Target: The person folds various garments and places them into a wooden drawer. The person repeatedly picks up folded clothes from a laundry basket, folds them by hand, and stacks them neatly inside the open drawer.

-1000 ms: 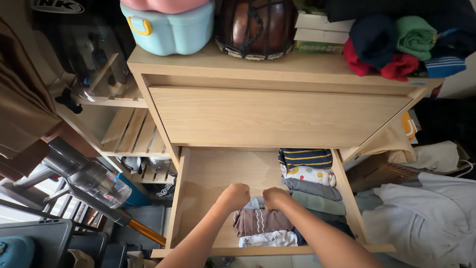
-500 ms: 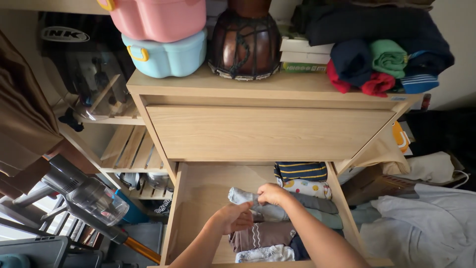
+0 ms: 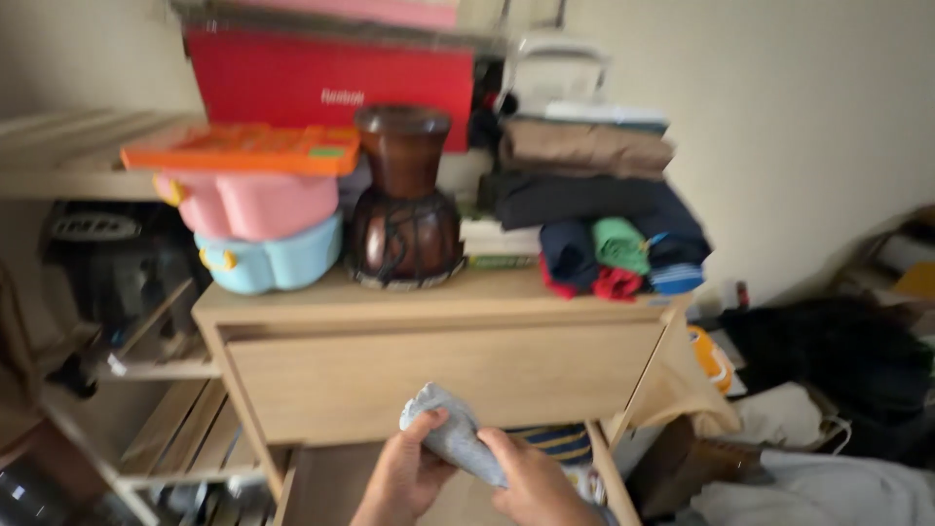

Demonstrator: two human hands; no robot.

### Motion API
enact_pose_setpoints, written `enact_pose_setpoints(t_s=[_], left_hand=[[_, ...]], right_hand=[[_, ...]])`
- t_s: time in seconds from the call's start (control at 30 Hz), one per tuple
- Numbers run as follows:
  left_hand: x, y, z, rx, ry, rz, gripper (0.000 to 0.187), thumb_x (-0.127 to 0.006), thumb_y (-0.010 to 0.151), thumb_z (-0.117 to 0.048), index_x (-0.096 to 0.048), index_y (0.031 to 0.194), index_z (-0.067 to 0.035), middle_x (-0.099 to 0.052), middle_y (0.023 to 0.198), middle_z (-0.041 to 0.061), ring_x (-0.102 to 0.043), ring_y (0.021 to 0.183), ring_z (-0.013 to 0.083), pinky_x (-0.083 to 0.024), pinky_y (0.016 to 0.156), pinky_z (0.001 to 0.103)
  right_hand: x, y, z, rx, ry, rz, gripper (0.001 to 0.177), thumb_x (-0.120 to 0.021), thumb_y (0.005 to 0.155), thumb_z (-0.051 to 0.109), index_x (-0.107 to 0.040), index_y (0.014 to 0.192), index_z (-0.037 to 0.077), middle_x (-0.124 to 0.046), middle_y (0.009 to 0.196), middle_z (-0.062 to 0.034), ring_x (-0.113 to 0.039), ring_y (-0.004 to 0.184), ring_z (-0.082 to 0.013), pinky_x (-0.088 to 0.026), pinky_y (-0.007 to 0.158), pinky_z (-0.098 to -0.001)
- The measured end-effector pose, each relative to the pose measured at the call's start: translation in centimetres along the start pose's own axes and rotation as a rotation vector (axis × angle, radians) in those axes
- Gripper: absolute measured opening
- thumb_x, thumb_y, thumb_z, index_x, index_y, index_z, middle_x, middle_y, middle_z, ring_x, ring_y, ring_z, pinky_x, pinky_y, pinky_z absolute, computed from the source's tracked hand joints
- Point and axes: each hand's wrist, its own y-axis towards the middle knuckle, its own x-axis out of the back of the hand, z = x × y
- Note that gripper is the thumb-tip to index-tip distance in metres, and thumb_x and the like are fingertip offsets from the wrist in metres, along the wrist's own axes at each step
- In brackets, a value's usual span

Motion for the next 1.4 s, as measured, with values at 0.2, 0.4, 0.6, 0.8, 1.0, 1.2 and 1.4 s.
enact_pose_setpoints(t_s=[0.2, 0.4, 0.6, 0.8, 1.0, 1.2, 1.4], left_hand=[[-11.4, -3.1, -9.9, -0.425, 0.545, 0.365, 0.052, -0.067, 0.087, -0.038, -0.063, 0.132, -0.012, -0.069, 0.131, 0.014, -0.058, 0.126, 0.0175, -0.042, 0.104, 0.03], [-25.5, -5.5, -14.0, -0.53, 1.287, 0.757, 0.067, -0.084, 0.07, -0.034, -0.067, 0.13, -0.009, -0.071, 0.119, 0.008, -0.064, 0.11, 0.0187, -0.051, 0.094, 0.034], [-35.1, -1.2, -16.5, -0.733, 1.046, 0.487, 0.052, -0.083, 0.074, -0.02, -0.068, 0.12, -0.002, -0.074, 0.106, 0.01, -0.072, 0.094, 0.0217, -0.062, 0.081, 0.038], [-34.9, 2.5, -16.1, -1.177, 1.598, 0.025, 0.039, -0.077, 0.082, -0.022, -0.071, 0.119, -0.009, -0.072, 0.111, 0.018, -0.068, 0.105, 0.0374, -0.053, 0.09, 0.046], [-34.4, 2.6, -15.5, -1.294, 1.854, -0.037, 0.033, -0.074, 0.087, -0.023, -0.07, 0.114, -0.004, -0.069, 0.118, 0.019, -0.064, 0.113, 0.0401, -0.051, 0.095, 0.049], [-32.9, -1.6, -15.1, -1.708, 1.526, 0.174, 0.046, -0.076, 0.076, -0.015, -0.066, 0.119, 0.0, -0.069, 0.119, 0.019, -0.063, 0.111, 0.0419, -0.051, 0.09, 0.048], [-26.5, -5.9, -12.0, -1.373, 1.581, 0.187, 0.017, -0.065, 0.09, -0.017, -0.069, 0.101, -0.005, -0.073, 0.102, 0.018, -0.068, 0.098, 0.0402, -0.053, 0.084, 0.049]], right_hand=[[17.7, 1.1, 2.1, -0.097, 0.328, 0.235, 0.072, -0.067, 0.069, -0.004, -0.06, 0.138, 0.014, -0.07, 0.11, -0.0046, -0.065, 0.093, -0.0116, -0.055, 0.082, -0.0298], [30.8, 8.9, 3.7, -0.169, 0.206, 0.141, 0.064, -0.072, 0.062, -0.007, -0.071, 0.123, 0.013, -0.07, 0.095, -0.0014, -0.065, 0.084, -0.0128, -0.055, 0.075, -0.0299], [37.4, 15.1, 3.8, -0.081, -0.175, -0.319, 0.062, -0.084, 0.068, 0.004, -0.07, 0.127, 0.016, -0.074, 0.11, -0.0059, -0.068, 0.102, -0.0189, -0.05, 0.092, -0.0337], [33.9, 16.4, 1.0, 0.243, -0.739, -0.646, 0.043, -0.07, 0.078, 0.004, -0.074, 0.119, 0.014, -0.071, 0.1, -0.0122, -0.066, 0.102, -0.0331, -0.051, 0.089, -0.046], [31.6, 16.2, 0.6, 0.246, -0.783, -0.64, 0.045, -0.059, 0.082, -0.002, -0.074, 0.121, 0.013, -0.07, 0.11, -0.0111, -0.064, 0.105, -0.0315, -0.05, 0.091, -0.0467], [31.1, 13.5, 4.9, 0.441, -0.832, -0.778, 0.052, -0.062, 0.074, -0.004, -0.073, 0.124, 0.007, -0.068, 0.118, -0.0171, -0.062, 0.111, -0.0331, -0.049, 0.093, -0.0482], [24.3, 9.5, 6.8, 0.264, -0.342, -0.593, 0.033, -0.061, 0.086, -0.004, -0.072, 0.115, 0.005, -0.073, 0.11, -0.0132, -0.069, 0.099, -0.0291, -0.054, 0.087, -0.0385]])
